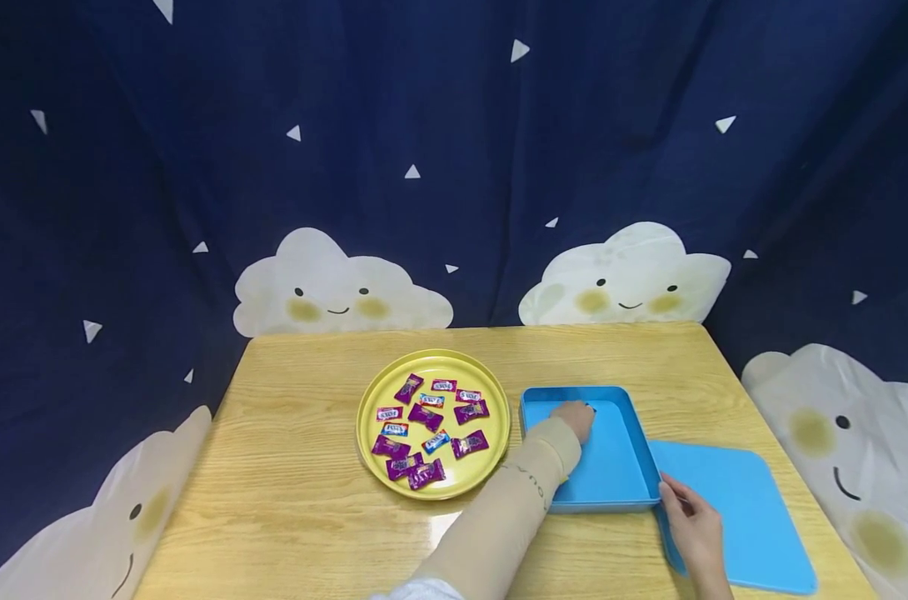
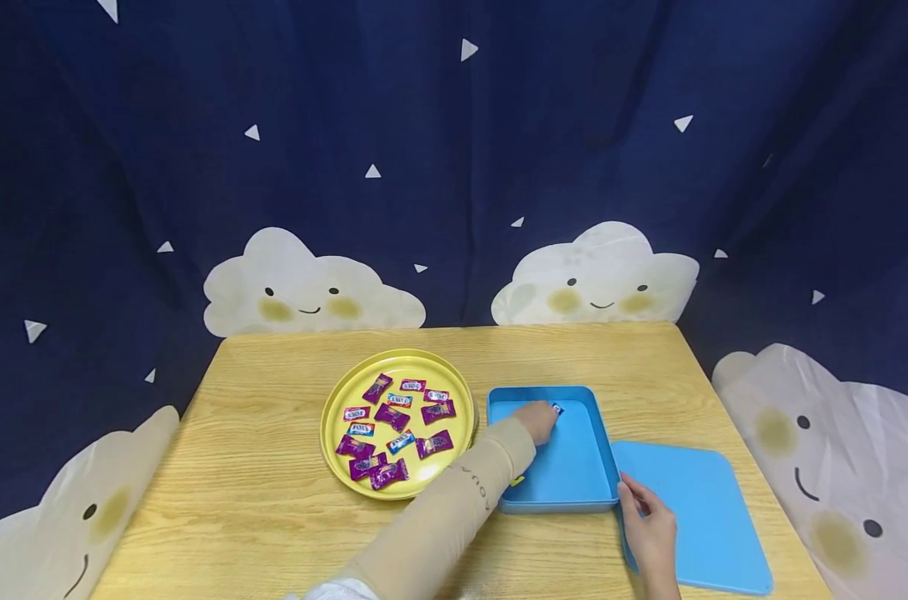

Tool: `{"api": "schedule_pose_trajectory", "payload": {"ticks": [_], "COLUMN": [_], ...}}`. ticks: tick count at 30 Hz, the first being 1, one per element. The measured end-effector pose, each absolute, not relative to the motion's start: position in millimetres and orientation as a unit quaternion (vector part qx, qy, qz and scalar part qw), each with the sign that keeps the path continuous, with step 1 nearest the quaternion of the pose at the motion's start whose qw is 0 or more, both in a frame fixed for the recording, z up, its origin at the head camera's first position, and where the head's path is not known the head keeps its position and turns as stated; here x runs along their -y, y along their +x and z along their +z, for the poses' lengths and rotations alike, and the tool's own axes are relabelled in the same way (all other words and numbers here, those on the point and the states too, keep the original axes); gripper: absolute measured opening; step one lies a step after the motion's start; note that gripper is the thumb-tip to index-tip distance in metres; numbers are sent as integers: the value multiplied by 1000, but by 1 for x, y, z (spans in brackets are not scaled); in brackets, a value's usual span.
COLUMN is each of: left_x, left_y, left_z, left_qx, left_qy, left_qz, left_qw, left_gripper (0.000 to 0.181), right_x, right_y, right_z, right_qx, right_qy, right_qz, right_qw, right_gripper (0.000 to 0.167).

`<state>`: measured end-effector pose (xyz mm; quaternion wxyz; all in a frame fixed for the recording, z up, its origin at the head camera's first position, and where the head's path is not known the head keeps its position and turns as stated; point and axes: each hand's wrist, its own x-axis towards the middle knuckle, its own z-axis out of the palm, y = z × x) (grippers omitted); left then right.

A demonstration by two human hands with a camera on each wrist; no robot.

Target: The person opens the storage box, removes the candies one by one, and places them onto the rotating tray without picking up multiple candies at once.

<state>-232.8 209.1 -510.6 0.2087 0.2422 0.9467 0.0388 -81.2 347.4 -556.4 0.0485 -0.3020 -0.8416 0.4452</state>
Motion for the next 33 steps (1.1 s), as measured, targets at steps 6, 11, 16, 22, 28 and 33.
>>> {"api": "schedule_pose_trajectory", "payload": {"ticks": [6,11,16,22,28,33], "left_x": [-213,-217,-220,-221,-220,-219], "left_y": [-231,-233,-230,-229,-229,-232], "left_z": [-520,-532,-536,-539,-538,-538], "left_qx": [-951,-953,-955,-955,-956,-956], "left_qy": [247,251,248,249,238,230], "left_qz": [16,-9,-23,-37,-35,-15], "left_qw": [183,166,160,155,168,182], "left_gripper": [28,27,26,26,28,28], "right_x": [-346,-346,-346,-347,-347,-346], "right_y": [-81,-81,-81,-80,-80,-80], "right_z": [-555,-555,-556,-556,-555,-555], "right_qx": [840,841,841,839,840,840], "right_qy": [-304,-301,-301,-300,-300,-298], "right_qz": [448,448,447,451,450,450], "right_qw": [44,42,45,42,43,49], "right_gripper": [49,50,48,48,48,48]}}
